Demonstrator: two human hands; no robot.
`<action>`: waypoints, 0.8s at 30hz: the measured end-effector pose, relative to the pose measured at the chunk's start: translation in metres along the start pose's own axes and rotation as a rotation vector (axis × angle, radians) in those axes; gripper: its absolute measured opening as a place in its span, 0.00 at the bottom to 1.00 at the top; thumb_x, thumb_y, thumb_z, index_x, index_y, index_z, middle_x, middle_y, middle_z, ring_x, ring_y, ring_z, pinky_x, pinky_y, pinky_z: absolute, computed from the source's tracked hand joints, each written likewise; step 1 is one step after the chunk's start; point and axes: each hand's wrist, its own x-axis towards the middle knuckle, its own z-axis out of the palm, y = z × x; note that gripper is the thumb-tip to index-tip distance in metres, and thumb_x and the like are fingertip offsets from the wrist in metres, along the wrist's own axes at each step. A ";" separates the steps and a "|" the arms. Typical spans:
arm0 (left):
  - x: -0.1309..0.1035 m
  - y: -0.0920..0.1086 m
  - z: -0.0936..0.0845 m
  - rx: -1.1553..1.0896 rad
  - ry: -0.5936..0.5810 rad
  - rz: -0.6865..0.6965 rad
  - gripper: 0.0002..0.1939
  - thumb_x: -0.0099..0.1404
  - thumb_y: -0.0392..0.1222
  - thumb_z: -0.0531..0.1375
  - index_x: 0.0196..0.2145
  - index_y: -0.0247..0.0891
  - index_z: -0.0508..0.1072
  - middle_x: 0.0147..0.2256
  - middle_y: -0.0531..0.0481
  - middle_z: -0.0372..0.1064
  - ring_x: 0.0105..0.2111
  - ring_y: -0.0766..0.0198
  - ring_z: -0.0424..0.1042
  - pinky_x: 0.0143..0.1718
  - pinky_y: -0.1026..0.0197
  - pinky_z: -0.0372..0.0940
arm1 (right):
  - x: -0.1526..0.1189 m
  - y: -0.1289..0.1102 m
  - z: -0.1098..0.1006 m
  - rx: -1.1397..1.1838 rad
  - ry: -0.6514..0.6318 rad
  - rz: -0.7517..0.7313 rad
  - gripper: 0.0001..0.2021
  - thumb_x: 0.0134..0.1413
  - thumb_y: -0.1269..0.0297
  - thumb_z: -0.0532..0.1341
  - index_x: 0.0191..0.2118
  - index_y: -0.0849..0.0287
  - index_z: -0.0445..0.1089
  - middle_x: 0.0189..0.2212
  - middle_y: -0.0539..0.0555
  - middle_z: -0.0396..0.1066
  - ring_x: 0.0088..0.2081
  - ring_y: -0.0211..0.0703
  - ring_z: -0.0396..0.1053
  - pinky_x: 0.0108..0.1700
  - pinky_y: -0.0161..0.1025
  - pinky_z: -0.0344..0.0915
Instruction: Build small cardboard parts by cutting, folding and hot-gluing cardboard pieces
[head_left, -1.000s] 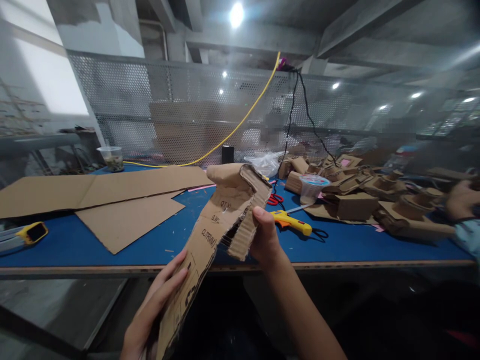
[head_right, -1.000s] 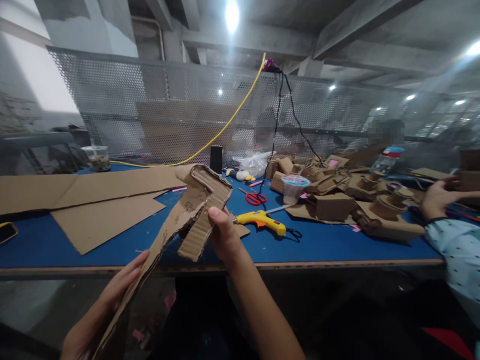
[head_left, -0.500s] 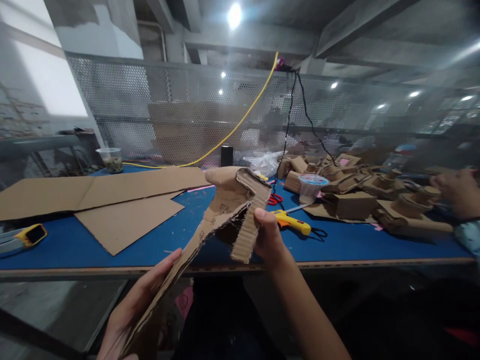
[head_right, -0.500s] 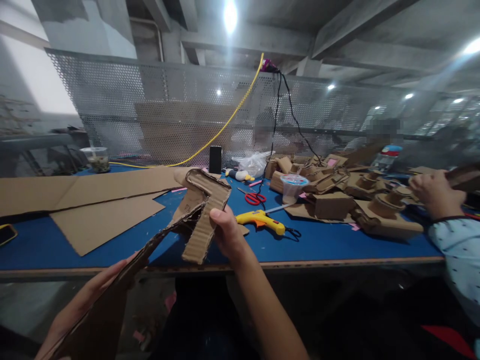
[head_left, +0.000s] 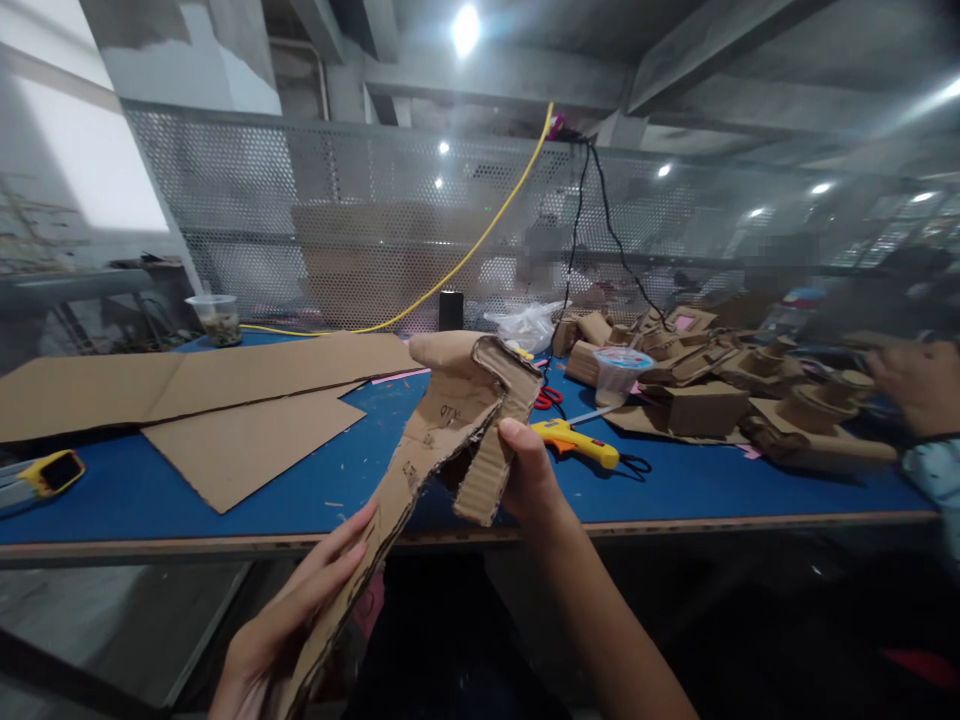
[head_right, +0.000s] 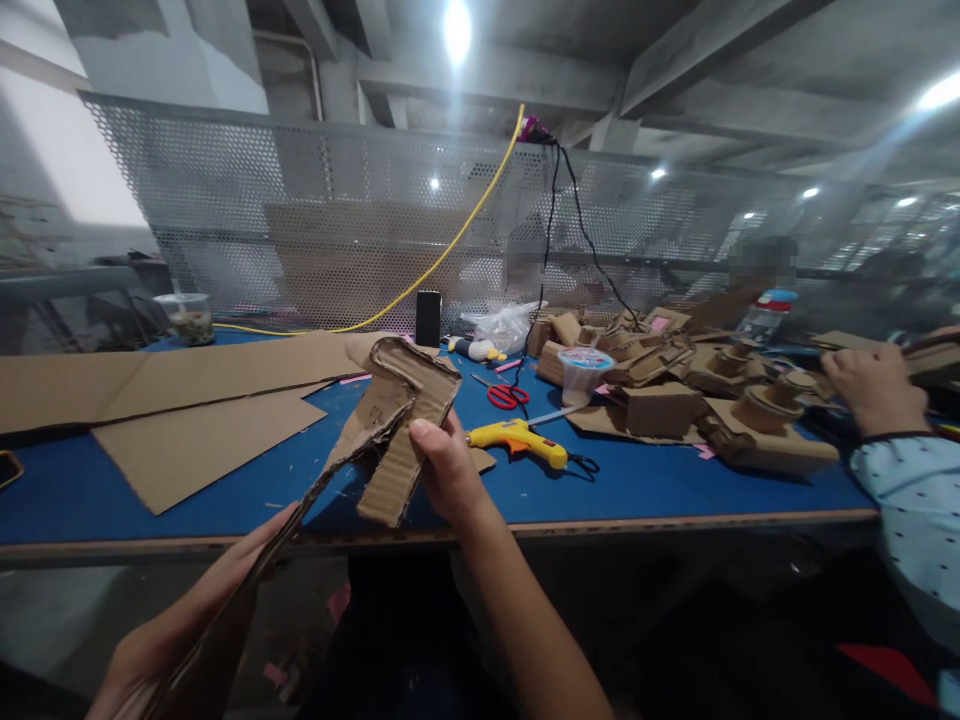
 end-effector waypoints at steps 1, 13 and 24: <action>0.001 0.000 0.002 -0.004 -0.007 -0.005 0.38 0.56 0.73 0.53 0.58 0.53 0.71 0.62 0.48 0.64 0.61 0.36 0.63 0.54 0.39 0.68 | 0.000 0.000 0.000 0.001 0.004 -0.006 0.18 0.41 0.50 0.66 0.37 0.55 0.73 0.35 0.54 0.80 0.49 0.58 0.75 0.52 0.50 0.70; -0.008 0.001 0.007 0.039 -0.034 0.067 0.29 0.61 0.59 0.52 0.56 0.49 0.72 0.65 0.43 0.59 0.64 0.37 0.57 0.63 0.32 0.50 | 0.005 0.006 0.004 -0.057 0.091 -0.133 0.25 0.41 0.44 0.66 0.43 0.54 0.72 0.39 0.54 0.79 0.59 0.58 0.67 0.61 0.50 0.63; -0.003 0.001 0.013 0.015 -0.028 0.100 0.26 0.61 0.49 0.59 0.57 0.52 0.71 0.66 0.44 0.57 0.64 0.38 0.57 0.64 0.32 0.48 | 0.002 0.003 0.005 -0.083 0.095 -0.153 0.25 0.44 0.41 0.63 0.43 0.55 0.73 0.39 0.55 0.79 0.60 0.57 0.65 0.60 0.49 0.63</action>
